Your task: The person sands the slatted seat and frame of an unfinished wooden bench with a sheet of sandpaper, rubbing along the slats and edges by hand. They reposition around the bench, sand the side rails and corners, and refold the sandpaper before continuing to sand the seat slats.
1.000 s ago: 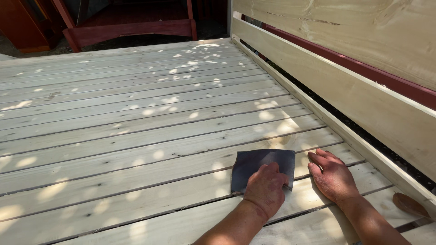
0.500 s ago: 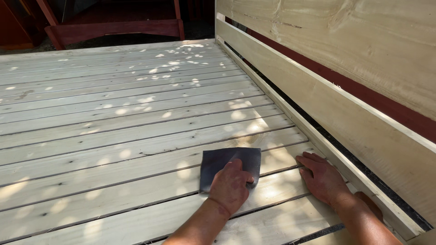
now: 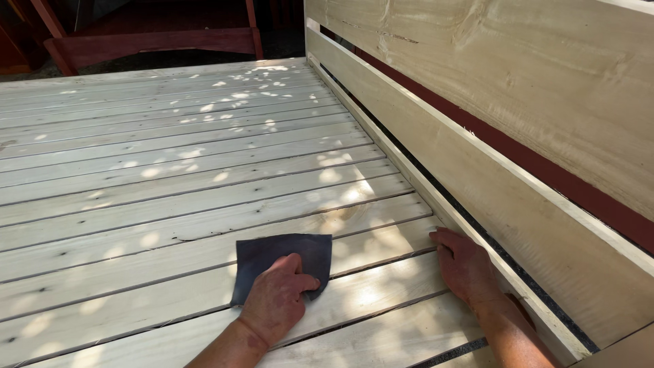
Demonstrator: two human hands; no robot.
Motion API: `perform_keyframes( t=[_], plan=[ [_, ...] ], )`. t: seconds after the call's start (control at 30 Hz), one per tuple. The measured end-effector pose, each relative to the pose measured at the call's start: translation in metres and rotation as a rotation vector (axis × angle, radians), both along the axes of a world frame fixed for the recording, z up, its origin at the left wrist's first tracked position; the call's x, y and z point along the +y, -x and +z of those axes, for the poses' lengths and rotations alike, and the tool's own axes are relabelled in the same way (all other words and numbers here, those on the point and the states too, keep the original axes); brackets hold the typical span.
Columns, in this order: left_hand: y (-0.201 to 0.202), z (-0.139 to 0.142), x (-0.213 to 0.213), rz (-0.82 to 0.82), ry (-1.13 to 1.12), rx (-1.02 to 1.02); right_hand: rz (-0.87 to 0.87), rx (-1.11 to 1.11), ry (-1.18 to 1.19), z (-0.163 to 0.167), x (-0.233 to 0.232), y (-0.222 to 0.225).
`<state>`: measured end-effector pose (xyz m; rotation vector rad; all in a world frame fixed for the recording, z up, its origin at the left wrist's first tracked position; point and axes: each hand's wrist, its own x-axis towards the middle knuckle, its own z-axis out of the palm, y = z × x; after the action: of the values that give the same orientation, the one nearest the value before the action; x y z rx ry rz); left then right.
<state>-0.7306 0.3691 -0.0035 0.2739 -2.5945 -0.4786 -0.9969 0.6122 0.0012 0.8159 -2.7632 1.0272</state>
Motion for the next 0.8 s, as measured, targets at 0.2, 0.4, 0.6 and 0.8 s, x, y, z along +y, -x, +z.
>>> perform_keyframes(
  t=[0.2,0.4,0.6,0.8],
  plan=[
    [0.134,0.022,0.088,-0.091,-0.132,-0.055,0.013,-0.063,0.182,0.001,0.007,0.004],
    [0.071,0.020,0.054,-0.040,-0.011,0.048,0.061,-0.155,0.325,0.000,0.007,0.012],
    [0.083,-0.004,0.050,-0.009,-0.149,-0.023,0.099,-0.225,0.688,0.002,0.004,0.012],
    [0.220,0.018,0.140,-0.056,-0.085,-0.038,0.213,-0.329,0.719,0.012,0.013,0.015]
  ],
)
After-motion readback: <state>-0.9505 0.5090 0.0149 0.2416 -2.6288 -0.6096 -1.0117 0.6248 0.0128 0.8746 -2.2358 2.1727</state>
